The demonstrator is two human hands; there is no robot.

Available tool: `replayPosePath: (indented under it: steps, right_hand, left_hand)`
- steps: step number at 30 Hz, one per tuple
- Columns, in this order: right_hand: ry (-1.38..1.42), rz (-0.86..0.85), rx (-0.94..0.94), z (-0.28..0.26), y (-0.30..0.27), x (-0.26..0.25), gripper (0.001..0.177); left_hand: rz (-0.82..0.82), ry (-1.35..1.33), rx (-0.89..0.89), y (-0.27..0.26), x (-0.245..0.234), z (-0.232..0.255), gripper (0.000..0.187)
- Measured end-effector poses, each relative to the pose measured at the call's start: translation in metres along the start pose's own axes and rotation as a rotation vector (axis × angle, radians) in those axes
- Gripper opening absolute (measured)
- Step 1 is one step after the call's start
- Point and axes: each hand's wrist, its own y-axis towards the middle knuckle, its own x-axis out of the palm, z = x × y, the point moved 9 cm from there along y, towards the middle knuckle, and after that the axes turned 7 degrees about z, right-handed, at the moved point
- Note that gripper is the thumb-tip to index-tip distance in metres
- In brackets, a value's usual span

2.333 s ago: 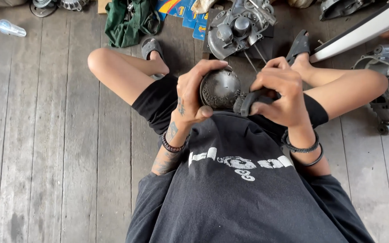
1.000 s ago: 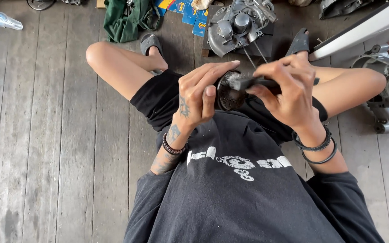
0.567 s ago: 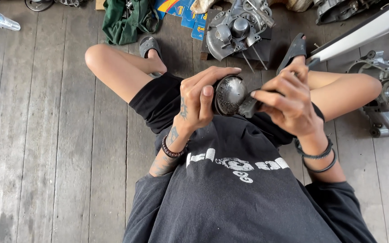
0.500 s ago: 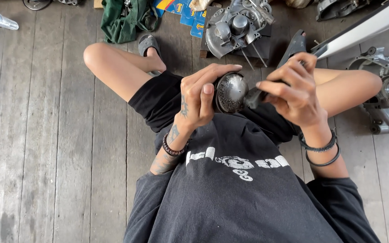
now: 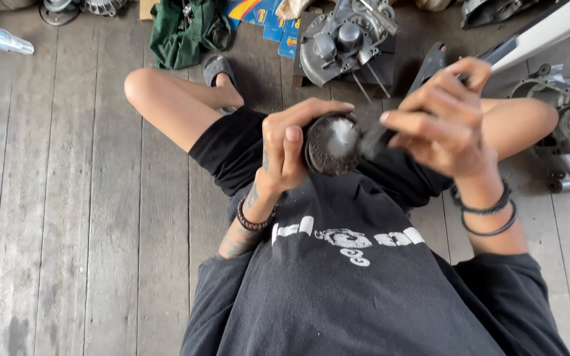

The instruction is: The person scrubs a metal engine piston with a wire brush, rotating it to clean different sides. They then use a screwdriver to scrape residue from the piston head and surrounding areas.

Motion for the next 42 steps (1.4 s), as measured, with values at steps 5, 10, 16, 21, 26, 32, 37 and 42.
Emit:
replayPosePath:
  steps: [5,10,16,21,26,32,37,42]
  right_hand:
    - [0.074,-0.054,-0.007,-0.027,0.027,-0.007,0.036]
    - [0.162,-0.072,-0.020,-0.041,0.029,-0.004,0.035]
    - [0.177,-0.042,0.027,-0.027,0.019,0.000,0.028]
    - [0.149,-0.004,0.057,-0.015,0.024,0.006,0.034]
    - [0.220,0.087,0.038,-0.015,0.004,0.009,0.032]
    - [0.226,0.118,0.020,-0.024,0.013,0.003,0.038]
    - [0.219,0.144,0.011,-0.020,0.018,0.003,0.041]
    - [0.188,0.101,0.021,0.002,0.002,0.011,0.043]
  left_hand:
    - [0.006,-0.019,-0.052,-0.009,0.003,-0.003,0.085]
    - [0.003,0.019,-0.041,-0.010,0.002,-0.003,0.088]
    - [0.045,-0.010,0.000,-0.012,-0.002,-0.001,0.082]
    - [0.080,-0.027,-0.044,-0.013,-0.004,-0.006,0.082]
    - [0.194,-0.088,0.051,-0.015,-0.009,-0.021,0.082]
    - [0.190,-0.079,0.052,-0.013,-0.011,-0.016,0.083]
    - [0.186,-0.082,0.065,-0.013,-0.009,-0.022,0.083]
    - [0.164,-0.060,0.037,-0.010,-0.007,-0.025,0.083]
